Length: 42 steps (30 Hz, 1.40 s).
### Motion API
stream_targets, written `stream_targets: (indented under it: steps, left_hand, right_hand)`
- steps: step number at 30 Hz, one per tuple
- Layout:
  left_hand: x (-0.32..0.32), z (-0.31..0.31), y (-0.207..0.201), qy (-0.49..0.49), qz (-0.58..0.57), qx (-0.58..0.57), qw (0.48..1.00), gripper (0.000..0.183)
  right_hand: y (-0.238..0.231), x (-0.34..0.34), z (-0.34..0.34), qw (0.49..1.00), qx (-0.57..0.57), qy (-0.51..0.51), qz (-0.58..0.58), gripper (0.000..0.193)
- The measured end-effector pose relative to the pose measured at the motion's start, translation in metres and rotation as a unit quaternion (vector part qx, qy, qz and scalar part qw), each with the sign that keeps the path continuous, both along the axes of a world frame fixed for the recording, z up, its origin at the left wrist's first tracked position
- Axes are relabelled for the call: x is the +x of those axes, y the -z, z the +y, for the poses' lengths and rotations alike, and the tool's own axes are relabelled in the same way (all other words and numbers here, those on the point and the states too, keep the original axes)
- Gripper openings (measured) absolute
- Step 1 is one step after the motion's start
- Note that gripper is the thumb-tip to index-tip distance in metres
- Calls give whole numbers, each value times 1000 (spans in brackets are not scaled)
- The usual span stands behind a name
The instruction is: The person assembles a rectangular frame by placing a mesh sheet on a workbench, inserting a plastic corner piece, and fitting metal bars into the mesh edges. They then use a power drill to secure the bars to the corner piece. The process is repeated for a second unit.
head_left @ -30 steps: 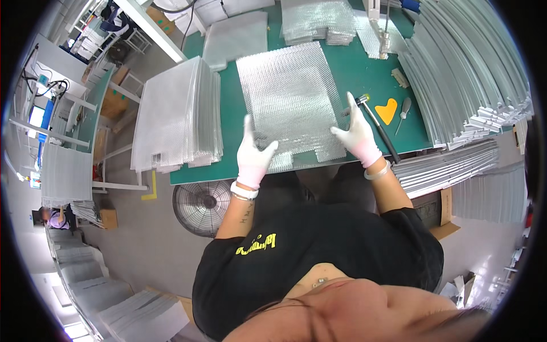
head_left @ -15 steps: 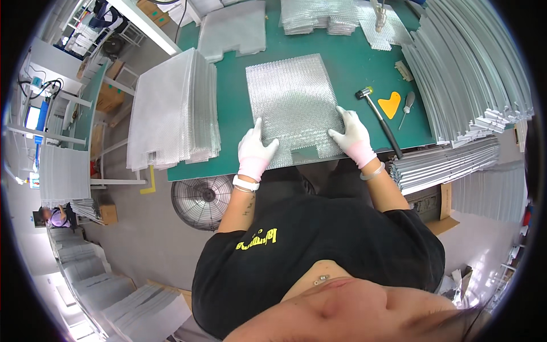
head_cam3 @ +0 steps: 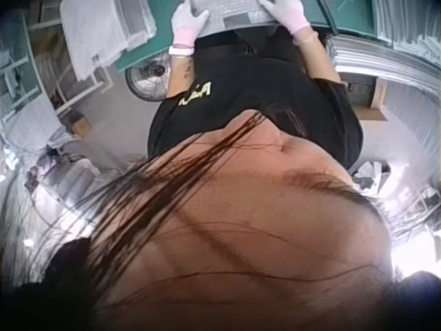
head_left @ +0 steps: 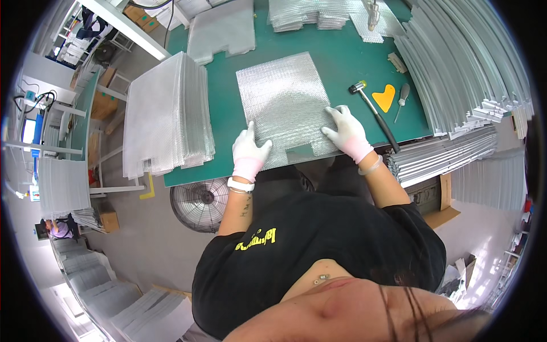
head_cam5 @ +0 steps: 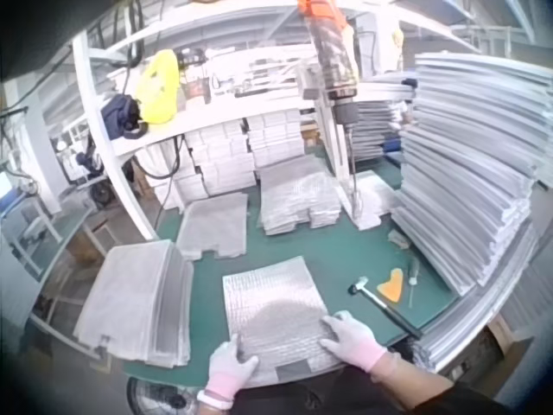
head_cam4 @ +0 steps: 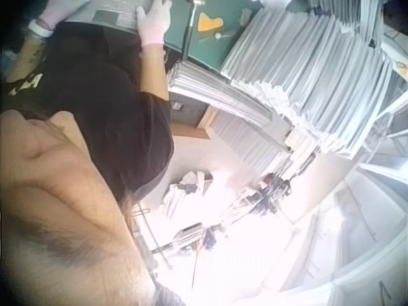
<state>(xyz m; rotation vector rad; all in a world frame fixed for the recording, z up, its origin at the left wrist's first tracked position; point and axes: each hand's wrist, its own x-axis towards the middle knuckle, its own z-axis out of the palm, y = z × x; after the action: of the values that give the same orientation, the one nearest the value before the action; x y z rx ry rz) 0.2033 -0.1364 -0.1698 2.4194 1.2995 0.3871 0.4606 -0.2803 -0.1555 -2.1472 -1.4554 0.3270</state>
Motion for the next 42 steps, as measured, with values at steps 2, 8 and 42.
stream_targets:
  steps: [2, 8, 42]
  left_hand:
    - [1, 0, -1, -11, 11, -23, 1000, 78]
    - [-4, -6, -3, 5, 122, 96, 988, 72]
    - [-56, -103, 49, -222, -506, -497, 669, 43]
  right_hand:
    - [-7, 3, 1, 1000, -21, -13, -8, 54]
    - [-23, 97, 30, 991, 120, 42, -38, 28]
    - [17, -106, -67, 941, -138, -171, 256, 52]
